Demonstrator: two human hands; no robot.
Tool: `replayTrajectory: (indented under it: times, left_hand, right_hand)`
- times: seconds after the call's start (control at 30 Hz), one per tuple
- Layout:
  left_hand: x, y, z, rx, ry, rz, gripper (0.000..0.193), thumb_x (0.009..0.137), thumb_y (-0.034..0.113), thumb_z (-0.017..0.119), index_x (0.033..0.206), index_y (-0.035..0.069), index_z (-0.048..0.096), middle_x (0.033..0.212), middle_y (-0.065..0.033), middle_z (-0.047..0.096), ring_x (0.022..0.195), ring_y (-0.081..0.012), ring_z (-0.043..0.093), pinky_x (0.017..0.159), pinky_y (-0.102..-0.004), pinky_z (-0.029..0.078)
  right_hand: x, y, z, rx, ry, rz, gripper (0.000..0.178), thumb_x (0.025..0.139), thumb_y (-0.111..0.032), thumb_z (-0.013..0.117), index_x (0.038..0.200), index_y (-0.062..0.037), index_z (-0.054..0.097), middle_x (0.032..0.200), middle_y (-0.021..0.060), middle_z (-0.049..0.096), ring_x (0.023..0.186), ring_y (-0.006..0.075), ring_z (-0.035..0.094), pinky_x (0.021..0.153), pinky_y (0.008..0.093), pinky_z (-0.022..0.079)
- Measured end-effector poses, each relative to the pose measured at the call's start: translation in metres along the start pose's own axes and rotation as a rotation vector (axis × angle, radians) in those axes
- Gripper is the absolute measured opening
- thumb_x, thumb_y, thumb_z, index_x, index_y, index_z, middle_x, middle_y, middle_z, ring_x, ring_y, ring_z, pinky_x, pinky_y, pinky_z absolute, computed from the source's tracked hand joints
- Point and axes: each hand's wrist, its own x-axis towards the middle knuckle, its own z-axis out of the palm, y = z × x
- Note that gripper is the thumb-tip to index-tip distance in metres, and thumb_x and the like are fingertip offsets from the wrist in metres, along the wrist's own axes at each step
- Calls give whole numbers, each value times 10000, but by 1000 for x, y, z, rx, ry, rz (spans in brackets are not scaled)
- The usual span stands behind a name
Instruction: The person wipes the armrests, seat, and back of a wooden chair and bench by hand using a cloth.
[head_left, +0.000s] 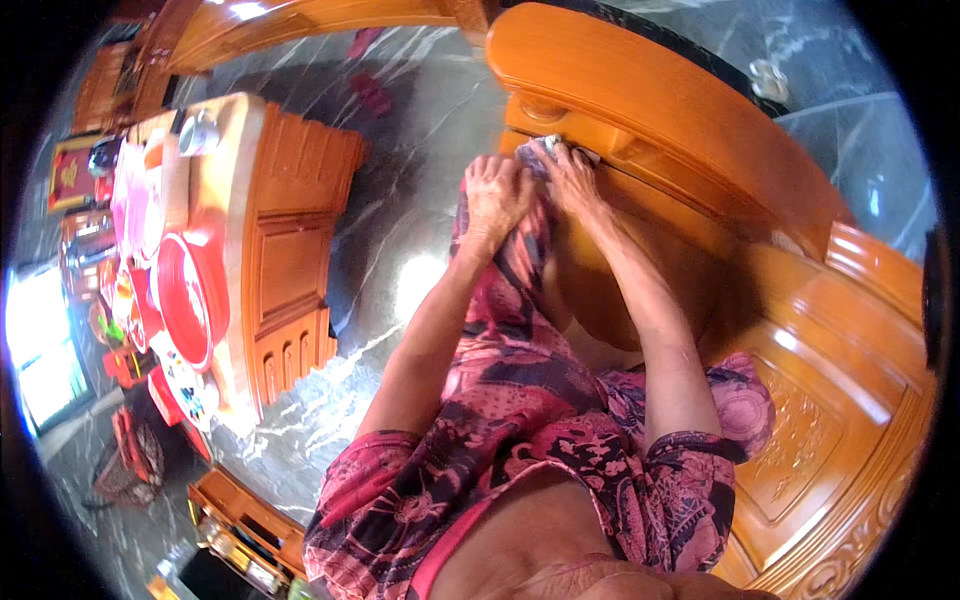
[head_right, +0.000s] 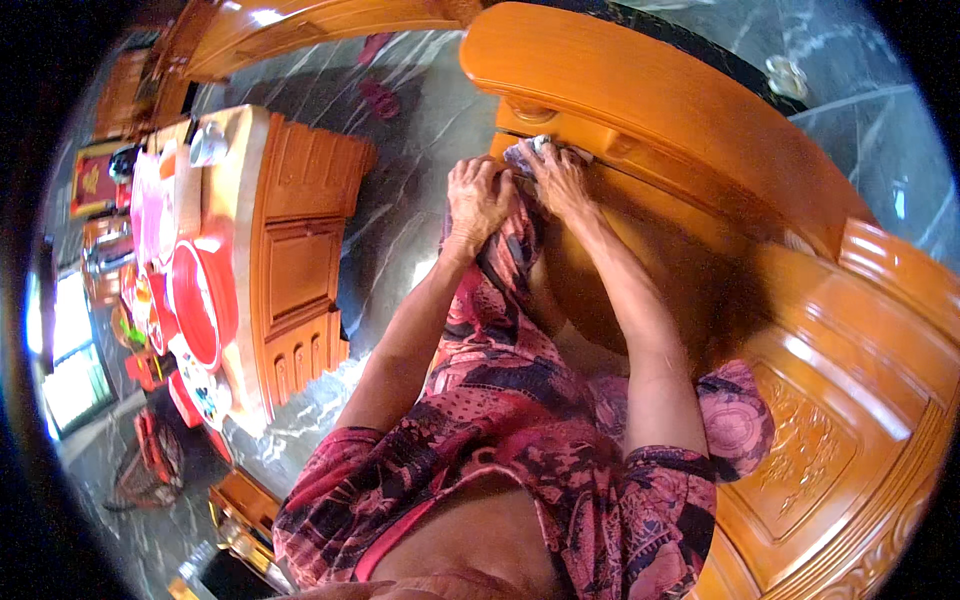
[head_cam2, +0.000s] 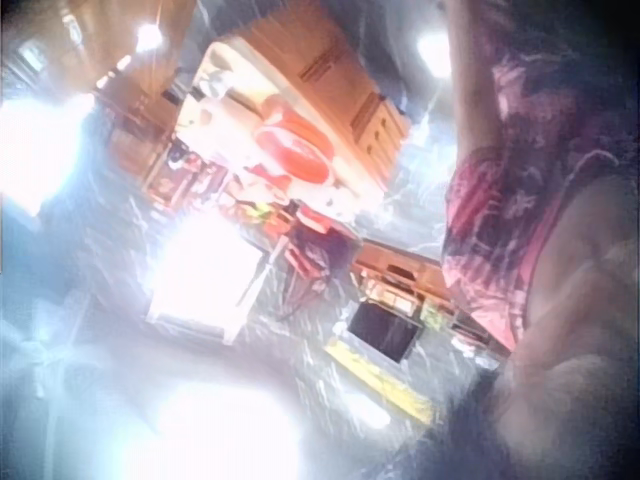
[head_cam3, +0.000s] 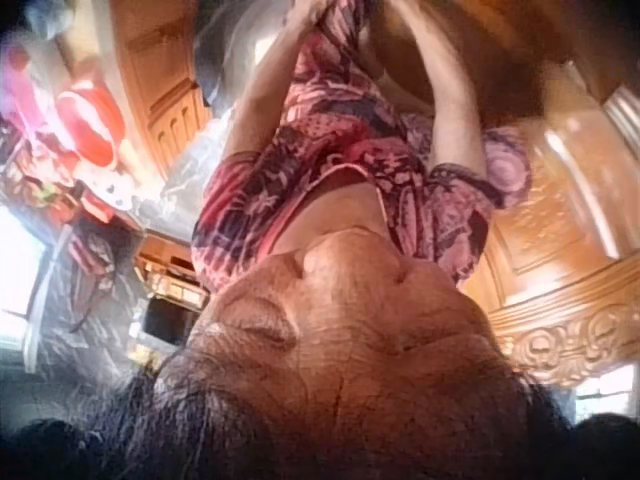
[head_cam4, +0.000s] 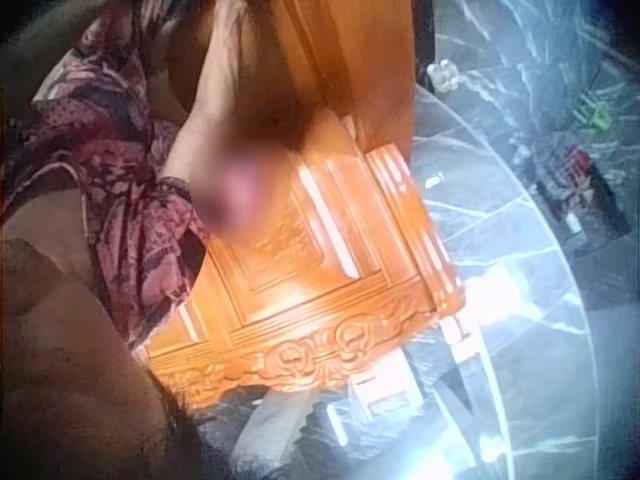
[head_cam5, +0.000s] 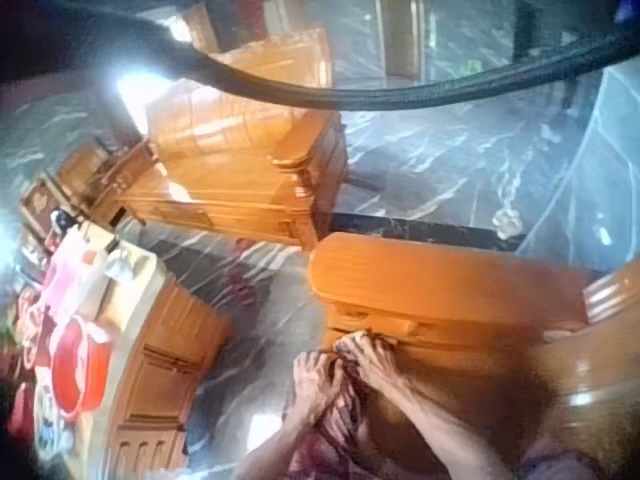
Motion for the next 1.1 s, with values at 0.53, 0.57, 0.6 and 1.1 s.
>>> replayTrajectory:
  times: [0.53, 0.57, 0.6, 1.1]
  left_hand:
    - [-7, -9, -4, 97, -63, -2, 241, 794, 264, 600, 918, 58, 624, 944, -128, 616, 946, -310, 535, 851, -430, 405]
    - [-4, -7, -3, 91, -57, 7, 241, 794, 264, 600, 918, 58, 624, 944, -128, 616, 946, -310, 535, 851, -430, 405]
    - [-1, -5, -2, 90, -53, 10, 239, 794, 260, 599, 919, 57, 620, 950, -130, 615, 954, -311, 533, 854, -428, 404]
    - [-18, -8, -16, -15, 29, 17, 227, 767, 219, 631, 913, 47, 606, 979, -128, 591, 999, -316, 518, 922, -432, 398]
  right_hand:
    - [52, -26, 25, -218, 41, -183, 537, 882, -183, 540, 1374, -307, 365, 1076, 126, 497, 825, 344, 612, 611, 446, 550]
    - [49, -20, 24, -228, 48, -179, 537, 882, -183, 540, 1374, -307, 365, 1076, 126, 497, 825, 344, 612, 611, 446, 550]
    - [45, -14, 24, -253, 38, -147, 540, 882, -173, 537, 1378, -294, 362, 1096, 128, 499, 833, 347, 612, 615, 444, 551]
    - [-68, 45, -35, -382, -348, 210, 480, 908, -127, 537, 1350, -241, 390, 1317, 246, 439, 974, 412, 623, 738, 488, 561]
